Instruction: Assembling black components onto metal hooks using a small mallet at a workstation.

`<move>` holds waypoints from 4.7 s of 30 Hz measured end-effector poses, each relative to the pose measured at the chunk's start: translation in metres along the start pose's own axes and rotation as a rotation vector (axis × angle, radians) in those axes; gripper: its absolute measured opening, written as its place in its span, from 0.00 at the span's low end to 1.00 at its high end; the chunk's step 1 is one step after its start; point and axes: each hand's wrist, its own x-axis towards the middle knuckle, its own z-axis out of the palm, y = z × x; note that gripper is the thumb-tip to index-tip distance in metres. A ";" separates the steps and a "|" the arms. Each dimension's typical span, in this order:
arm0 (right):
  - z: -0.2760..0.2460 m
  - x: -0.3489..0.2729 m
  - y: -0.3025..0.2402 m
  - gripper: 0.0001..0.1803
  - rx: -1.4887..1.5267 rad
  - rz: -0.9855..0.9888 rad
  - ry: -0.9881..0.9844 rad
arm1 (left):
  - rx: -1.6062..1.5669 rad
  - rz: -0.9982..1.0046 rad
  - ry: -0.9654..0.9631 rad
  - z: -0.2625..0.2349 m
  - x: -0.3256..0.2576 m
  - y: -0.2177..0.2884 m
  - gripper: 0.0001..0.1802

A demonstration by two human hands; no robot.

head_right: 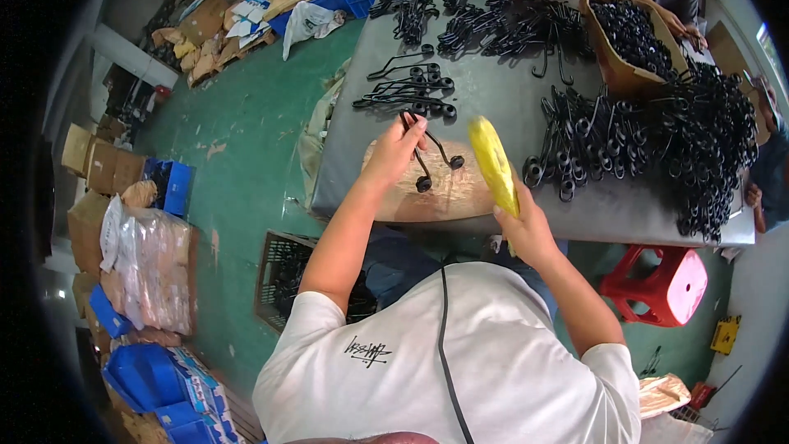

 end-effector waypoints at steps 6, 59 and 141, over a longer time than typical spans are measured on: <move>0.029 0.029 -0.016 0.44 -0.236 -0.599 0.317 | 0.287 0.054 -0.038 -0.006 -0.001 0.015 0.17; -0.152 0.111 0.024 0.29 -1.031 -0.205 1.073 | 0.452 0.291 0.248 0.052 0.003 -0.062 0.36; 0.008 0.045 0.027 0.33 -0.797 -0.557 0.395 | -0.528 0.222 0.460 0.004 0.041 0.000 0.09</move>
